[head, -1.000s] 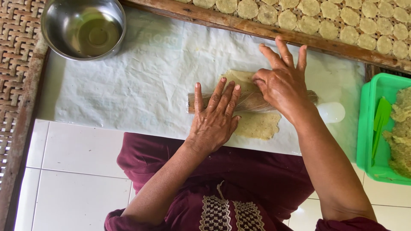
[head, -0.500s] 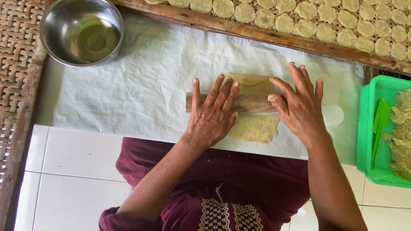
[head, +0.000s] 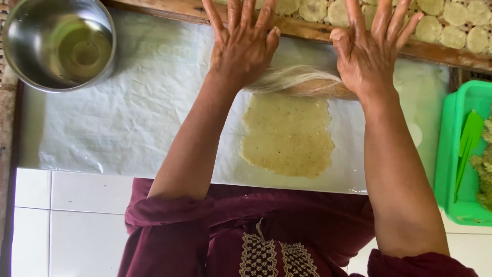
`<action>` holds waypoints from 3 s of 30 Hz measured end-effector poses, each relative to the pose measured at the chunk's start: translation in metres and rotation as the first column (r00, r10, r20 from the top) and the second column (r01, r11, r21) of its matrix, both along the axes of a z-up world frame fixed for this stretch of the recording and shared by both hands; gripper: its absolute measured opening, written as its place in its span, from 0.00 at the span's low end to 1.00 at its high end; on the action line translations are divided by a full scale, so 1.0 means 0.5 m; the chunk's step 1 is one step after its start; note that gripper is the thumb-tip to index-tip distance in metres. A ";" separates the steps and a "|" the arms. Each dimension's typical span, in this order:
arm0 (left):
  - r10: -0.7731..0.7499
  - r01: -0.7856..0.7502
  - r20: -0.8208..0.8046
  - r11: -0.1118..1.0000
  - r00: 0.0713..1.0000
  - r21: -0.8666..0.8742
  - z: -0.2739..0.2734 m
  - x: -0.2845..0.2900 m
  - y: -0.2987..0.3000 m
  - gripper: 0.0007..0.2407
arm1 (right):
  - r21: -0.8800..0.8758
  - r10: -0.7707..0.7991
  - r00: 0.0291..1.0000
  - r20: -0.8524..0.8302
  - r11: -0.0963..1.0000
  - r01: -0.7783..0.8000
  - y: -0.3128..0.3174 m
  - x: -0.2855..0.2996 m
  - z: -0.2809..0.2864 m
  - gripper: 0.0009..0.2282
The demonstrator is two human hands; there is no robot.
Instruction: Rolling out dough, cutting it into small circles using a mold, and adding filling to the circles.
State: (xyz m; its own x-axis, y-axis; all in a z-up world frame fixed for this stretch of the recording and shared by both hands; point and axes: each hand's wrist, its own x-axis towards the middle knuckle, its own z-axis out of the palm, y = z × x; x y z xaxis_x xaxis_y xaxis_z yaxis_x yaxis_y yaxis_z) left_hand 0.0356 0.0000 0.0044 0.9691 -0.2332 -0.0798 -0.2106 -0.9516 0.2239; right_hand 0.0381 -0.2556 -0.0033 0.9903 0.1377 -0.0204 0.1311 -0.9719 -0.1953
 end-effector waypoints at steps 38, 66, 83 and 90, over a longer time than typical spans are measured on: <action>-0.117 0.111 0.155 0.993 0.981 0.045 -0.019 -0.138 0.008 0.29 | -0.162 0.211 0.961 0.176 0.970 -0.184 -0.029 -0.117 -0.033 0.26; 0.015 -0.011 0.130 0.999 0.991 -0.035 0.020 -0.193 0.041 0.28 | 0.090 0.115 0.993 -0.013 0.989 -0.114 -0.026 -0.179 0.004 0.26; 0.006 0.005 0.088 0.993 0.996 -0.120 0.045 -0.418 0.041 0.28 | 0.088 0.118 0.979 0.164 0.987 -0.133 -0.011 -0.392 0.035 0.33; -0.034 0.050 0.092 0.984 0.995 -0.173 0.060 -0.471 0.046 0.31 | 0.060 0.065 0.977 0.202 0.995 -0.078 -0.005 -0.457 0.027 0.36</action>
